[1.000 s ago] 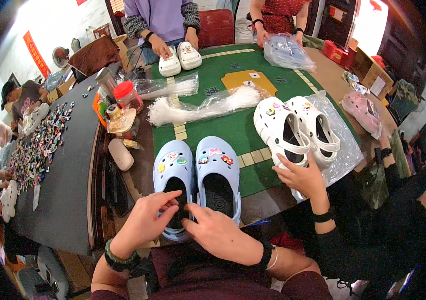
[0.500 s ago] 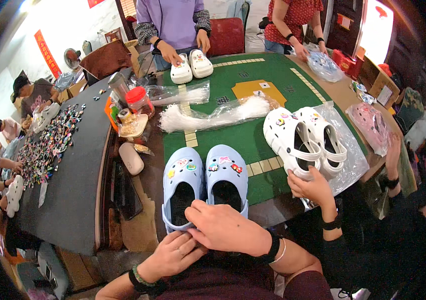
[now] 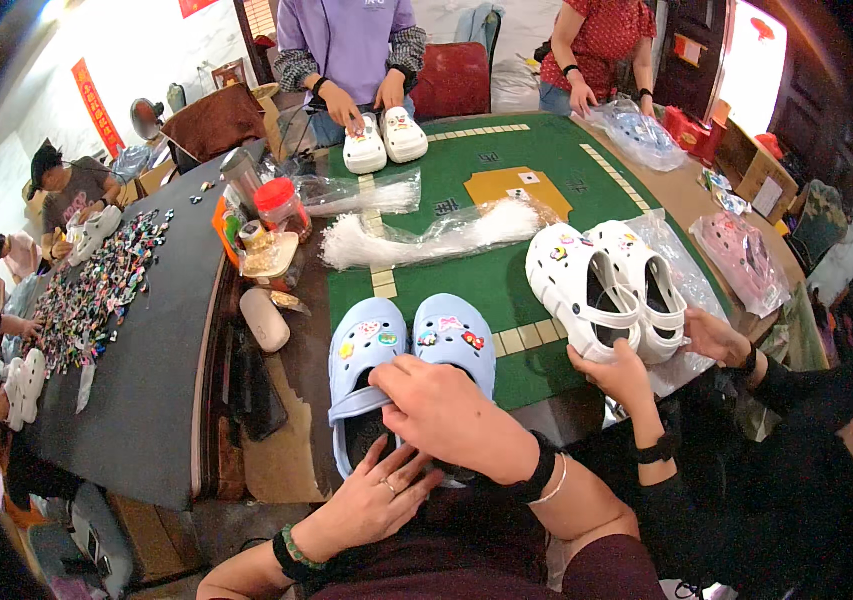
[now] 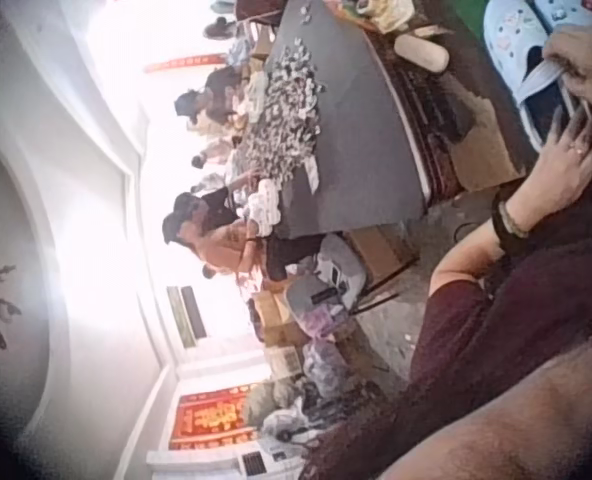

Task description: Decorating and assembling clog-style footwear by attaching various charms and ornaments to the upper material.

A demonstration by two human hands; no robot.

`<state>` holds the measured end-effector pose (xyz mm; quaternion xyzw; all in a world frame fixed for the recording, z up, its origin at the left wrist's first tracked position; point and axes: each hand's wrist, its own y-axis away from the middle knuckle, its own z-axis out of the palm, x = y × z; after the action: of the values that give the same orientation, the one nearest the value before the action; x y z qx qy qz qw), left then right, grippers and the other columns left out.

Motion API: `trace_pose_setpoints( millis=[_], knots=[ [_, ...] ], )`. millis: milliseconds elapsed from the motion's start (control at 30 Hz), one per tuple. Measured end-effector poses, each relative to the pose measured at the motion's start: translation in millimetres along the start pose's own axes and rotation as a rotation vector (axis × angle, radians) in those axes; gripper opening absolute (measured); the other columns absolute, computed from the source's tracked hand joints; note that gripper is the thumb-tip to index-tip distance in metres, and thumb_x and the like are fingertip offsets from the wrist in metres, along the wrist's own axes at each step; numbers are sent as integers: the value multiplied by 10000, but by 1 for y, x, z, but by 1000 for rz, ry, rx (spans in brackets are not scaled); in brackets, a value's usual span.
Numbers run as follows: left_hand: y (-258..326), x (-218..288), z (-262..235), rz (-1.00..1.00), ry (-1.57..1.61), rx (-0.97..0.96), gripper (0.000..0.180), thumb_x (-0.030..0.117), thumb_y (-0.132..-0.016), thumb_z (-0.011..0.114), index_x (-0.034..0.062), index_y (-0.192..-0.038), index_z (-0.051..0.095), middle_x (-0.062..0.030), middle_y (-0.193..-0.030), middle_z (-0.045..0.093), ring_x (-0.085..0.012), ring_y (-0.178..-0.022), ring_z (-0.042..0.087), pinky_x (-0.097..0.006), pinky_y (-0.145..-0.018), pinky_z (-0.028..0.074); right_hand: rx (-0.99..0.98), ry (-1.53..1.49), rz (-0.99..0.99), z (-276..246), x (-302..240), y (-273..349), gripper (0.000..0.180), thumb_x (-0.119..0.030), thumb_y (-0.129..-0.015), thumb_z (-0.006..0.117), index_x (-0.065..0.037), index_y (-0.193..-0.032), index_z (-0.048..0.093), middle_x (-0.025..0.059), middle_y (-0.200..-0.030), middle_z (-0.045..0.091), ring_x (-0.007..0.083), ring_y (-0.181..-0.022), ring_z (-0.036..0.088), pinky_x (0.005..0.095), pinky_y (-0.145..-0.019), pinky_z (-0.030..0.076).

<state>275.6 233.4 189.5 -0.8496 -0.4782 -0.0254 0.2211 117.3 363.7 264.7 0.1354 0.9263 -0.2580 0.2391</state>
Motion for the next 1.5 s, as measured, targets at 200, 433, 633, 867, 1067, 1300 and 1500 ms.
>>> trace_pose_setpoints(
  millis=[200,433,633,867,1067,1300,1500],
  knots=[
    [-2,-13,-47,126,45,161,352,159,-821,731,29,-1143,674,-159,-1226,636,-309,-1122,626,-520,-1009,463,73,106,-45,-10,-12,7,282,-111,-841,698,-24,-1096,615,116,-1037,616,319,-913,641,387,-727,537],
    [-47,-110,-115,-318,-286,653,160,62,-834,724,31,-990,705,-110,-903,705,-257,-736,644,-358,-690,514,528,-47,-195,1,-12,72,299,-39,-712,795,-57,-981,665,87,-960,662,270,-746,642,370,-652,522],
    [-69,-256,-74,-798,69,485,238,82,-893,673,-8,-1111,704,-102,-884,717,-172,-729,683,-314,-688,545,250,-57,-183,30,3,87,268,-40,-736,781,-59,-971,654,65,-981,662,250,-779,666,348,-637,533],
    [-79,-363,-18,-1020,447,523,297,163,-927,656,-74,-1106,678,-97,-745,675,-199,-620,673,-337,-568,537,192,-90,-114,42,16,85,170,-65,-739,758,-72,-869,649,46,-876,670,235,-705,667,346,-606,545],
    [-83,-400,-1,-1129,621,465,260,188,-980,607,-63,-998,671,-92,-705,626,-191,-556,620,-318,-485,503,190,-52,-76,45,18,88,146,-94,-807,717,-43,-894,611,81,-935,637,272,-790,654,366,-653,542],
    [-94,-394,-4,-1112,561,437,280,222,-971,639,-49,-1031,678,-94,-683,635,-170,-482,595,-303,-421,453,298,-16,-118,48,17,91,189,-95,-805,735,-38,-953,630,69,-971,644,263,-846,647,363,-716,525],
    [-102,-375,-27,-1085,479,538,310,262,-972,651,-30,-1066,694,-60,-734,648,-134,-485,590,-283,-418,432,279,-33,-99,59,18,94,195,-125,-818,697,-9,-921,580,129,-1012,612,312,-916,622,398,-784,514]
  ],
)
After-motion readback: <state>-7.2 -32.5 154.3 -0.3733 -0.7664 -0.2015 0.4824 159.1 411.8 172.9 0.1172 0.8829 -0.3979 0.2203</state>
